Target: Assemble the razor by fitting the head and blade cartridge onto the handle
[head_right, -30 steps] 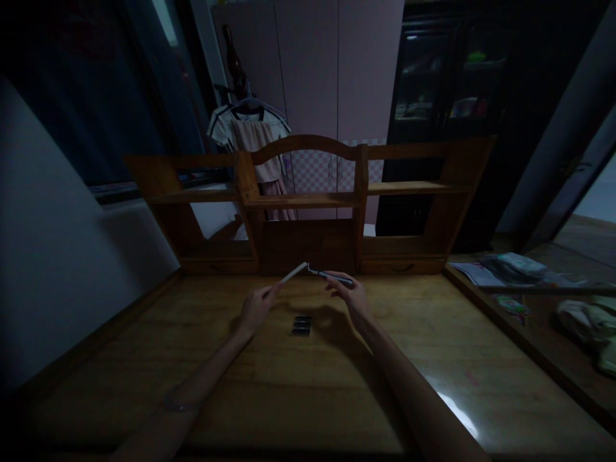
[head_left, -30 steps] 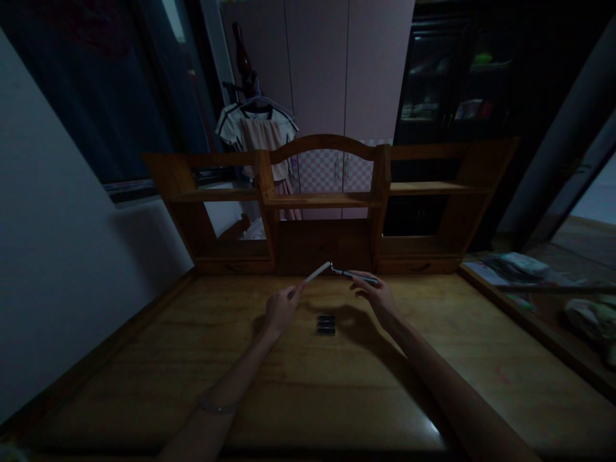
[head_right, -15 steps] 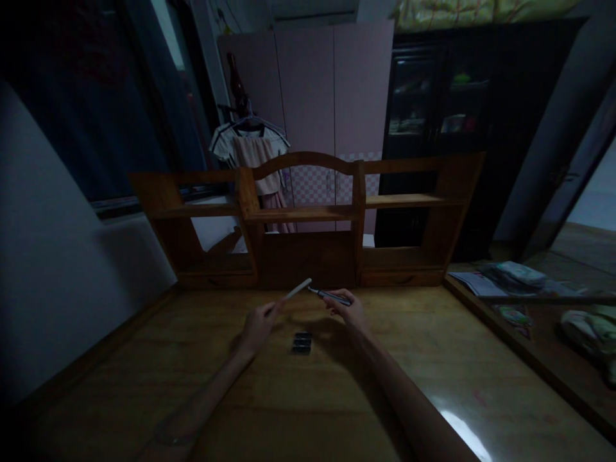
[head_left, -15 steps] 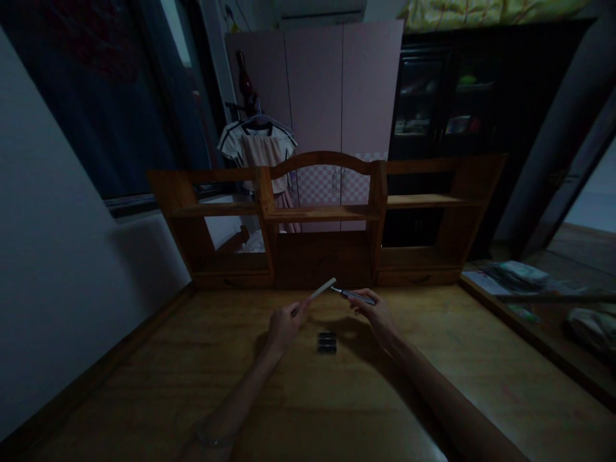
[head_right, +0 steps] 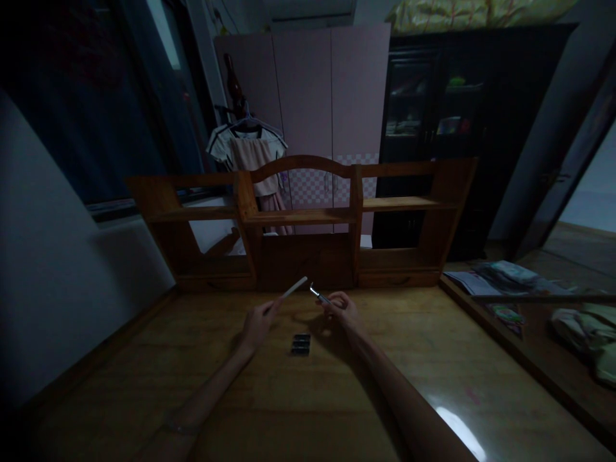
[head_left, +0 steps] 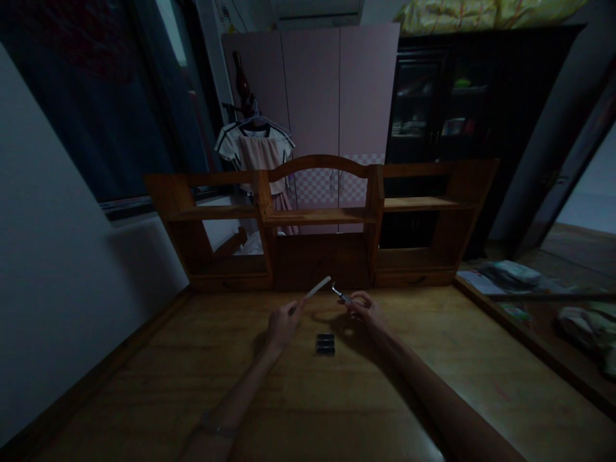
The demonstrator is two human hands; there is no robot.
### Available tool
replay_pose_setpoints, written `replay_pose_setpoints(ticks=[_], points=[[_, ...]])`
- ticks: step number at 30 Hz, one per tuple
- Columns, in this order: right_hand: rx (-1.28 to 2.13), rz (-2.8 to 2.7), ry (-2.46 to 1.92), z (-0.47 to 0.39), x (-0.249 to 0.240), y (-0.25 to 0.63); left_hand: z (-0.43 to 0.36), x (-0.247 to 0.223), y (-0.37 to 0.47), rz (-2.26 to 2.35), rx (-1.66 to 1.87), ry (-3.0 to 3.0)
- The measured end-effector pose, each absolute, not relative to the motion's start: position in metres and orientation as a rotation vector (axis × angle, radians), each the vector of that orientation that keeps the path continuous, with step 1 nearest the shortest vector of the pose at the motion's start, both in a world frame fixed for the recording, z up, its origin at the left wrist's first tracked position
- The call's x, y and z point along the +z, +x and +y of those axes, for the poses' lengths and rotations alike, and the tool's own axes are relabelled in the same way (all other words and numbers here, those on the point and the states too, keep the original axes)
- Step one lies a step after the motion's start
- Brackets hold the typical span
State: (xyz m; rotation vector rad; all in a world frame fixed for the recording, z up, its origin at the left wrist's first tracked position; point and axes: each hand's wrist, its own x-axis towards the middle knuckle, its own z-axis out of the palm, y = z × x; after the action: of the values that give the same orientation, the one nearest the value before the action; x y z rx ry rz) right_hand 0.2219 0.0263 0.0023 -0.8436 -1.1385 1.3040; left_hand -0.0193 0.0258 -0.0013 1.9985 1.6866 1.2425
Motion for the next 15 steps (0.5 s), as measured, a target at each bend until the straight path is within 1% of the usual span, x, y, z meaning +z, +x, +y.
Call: replay_pose_setpoints(ticks=[9,12,15], points=[[1.263,-1.147,-0.876,0.025,-0.003,0.218,0.027,-0.002,-0.017,1.637,1.275,1.929],[1.309,-1.105,-0.853,0.031,-0.01,0.214,0.028,-0.004,-0.016,1.637,1.258,1.913],[1.465,-1.007,-0.79,0.036,-0.015,0.212,0.028,-0.006,-0.016,1.618,1.246,1.929]])
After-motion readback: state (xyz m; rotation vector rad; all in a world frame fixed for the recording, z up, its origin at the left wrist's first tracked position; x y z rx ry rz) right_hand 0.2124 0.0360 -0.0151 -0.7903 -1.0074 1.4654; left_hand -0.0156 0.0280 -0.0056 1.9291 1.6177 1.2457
